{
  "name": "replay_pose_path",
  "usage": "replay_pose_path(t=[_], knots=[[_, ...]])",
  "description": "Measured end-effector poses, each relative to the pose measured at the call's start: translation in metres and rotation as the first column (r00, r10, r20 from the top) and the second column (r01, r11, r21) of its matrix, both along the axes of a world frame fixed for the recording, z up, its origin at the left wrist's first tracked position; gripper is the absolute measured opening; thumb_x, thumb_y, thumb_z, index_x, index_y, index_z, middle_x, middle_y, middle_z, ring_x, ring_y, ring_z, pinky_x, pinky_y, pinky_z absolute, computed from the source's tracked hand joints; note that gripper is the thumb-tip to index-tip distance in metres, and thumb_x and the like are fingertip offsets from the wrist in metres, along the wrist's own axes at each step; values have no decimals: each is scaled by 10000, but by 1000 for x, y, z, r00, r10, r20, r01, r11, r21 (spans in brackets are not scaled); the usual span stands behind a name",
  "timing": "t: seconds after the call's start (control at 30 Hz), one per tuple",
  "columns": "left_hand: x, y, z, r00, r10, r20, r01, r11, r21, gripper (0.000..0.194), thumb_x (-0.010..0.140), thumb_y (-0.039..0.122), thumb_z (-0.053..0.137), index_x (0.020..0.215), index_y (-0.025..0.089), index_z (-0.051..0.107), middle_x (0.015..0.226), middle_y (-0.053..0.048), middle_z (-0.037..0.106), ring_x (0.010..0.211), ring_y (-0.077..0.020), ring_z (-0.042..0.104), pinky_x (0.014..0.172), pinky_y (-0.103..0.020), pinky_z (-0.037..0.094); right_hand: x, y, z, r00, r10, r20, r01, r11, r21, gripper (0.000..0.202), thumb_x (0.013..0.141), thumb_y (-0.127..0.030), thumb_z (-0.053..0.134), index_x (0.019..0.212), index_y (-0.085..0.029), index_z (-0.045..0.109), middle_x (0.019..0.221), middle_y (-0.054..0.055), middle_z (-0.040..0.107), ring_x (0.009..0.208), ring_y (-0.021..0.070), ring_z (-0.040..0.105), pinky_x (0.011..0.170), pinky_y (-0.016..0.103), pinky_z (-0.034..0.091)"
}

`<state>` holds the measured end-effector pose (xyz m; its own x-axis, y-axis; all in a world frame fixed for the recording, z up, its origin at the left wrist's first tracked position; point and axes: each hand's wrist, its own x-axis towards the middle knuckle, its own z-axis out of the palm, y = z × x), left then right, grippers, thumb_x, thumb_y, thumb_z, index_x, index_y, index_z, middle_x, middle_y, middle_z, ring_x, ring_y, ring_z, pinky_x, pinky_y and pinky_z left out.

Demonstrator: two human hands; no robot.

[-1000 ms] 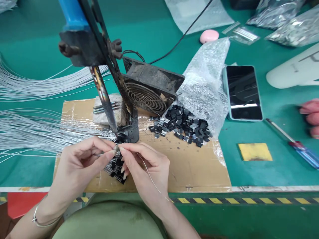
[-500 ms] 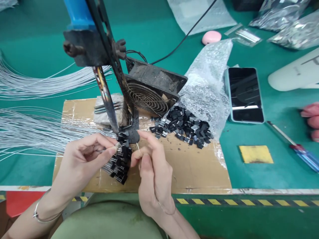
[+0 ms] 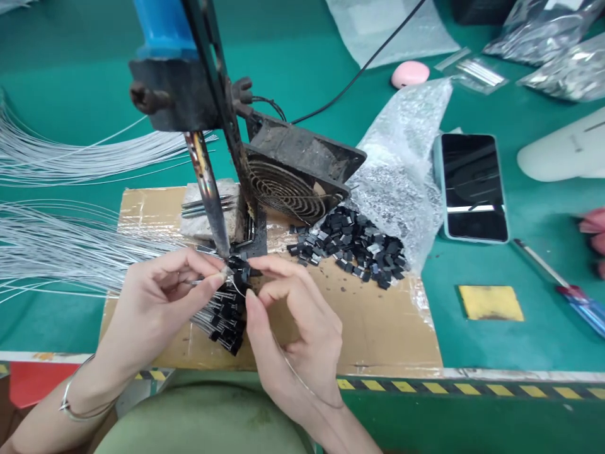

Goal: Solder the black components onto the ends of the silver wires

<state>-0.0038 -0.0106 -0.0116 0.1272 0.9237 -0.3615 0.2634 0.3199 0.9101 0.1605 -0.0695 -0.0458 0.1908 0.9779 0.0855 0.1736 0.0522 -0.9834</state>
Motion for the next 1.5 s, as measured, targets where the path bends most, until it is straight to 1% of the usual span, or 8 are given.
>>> replay_pose_path(t=[0.07,0.23,0.47,0.6,0.83,1.0,1.2,1.5], knots=[[0,1,0,1000,9,4,-9,1000,3,98,853,159,733,757,168,720,862,-34,770,703,-123,652,619,-230,460,-3,1,1,1000,12,-17,-11,1000,9,177,941,-83,674,865,-238,632,1220,71,760,1205,250,708,1071,426,540],[-1,4,0,999,40,-6,-40,999,24,109,843,169,753,741,172,715,844,-28,758,669,-119,633,554,-229,417,-7,4,2,999,-9,-34,9,1000,-15,186,935,-89,682,846,-243,629,1187,73,812,1134,247,777,972,384,626],[2,8,3,997,78,-9,-78,996,39,95,820,150,762,739,168,717,844,-20,768,611,-94,578,527,-222,392,-14,8,4,986,-104,-129,97,993,-62,195,938,-130,690,794,-239,616,1170,63,824,1107,229,794,1000,376,634],[4,10,4,996,88,-3,-88,994,57,83,810,141,763,740,166,725,819,-17,765,595,-93,563,542,-221,409,-16,10,6,984,-124,-129,117,991,-64,199,937,-139,694,784,-237,614,1157,72,827,1084,237,801,996,396,641],[6,12,7,996,83,-15,-81,993,87,113,809,150,763,710,169,712,800,-10,756,583,-90,536,527,-222,385,-15,12,8,987,-116,-107,113,993,-32,193,935,-124,690,792,-237,626,1166,75,825,1090,243,799,1030,420,630],[5,13,8,996,86,-7,-85,993,78,104,808,147,761,716,170,718,808,-9,763,566,-86,525,501,-229,345,-15,12,10,983,-126,-133,123,992,-35,190,941,-126,687,799,-235,623,1171,71,825,1080,235,802,991,396,648],[5,13,9,997,83,-2,-83,994,76,106,812,160,779,721,168,725,813,-16,767,580,-95,549,530,-229,389,-15,11,11,985,-118,-124,114,993,-38,197,940,-120,685,798,-238,617,1186,73,823,1070,238,804,998,410,648],[4,11,9,998,65,6,-66,994,82,93,830,146,756,745,160,721,818,-15,761,568,-84,530,508,-234,342,-13,11,8,991,-93,-91,94,996,5,189,936,-103,697,815,-231,628,1200,68,821,1051,219,811,987,362,651]])
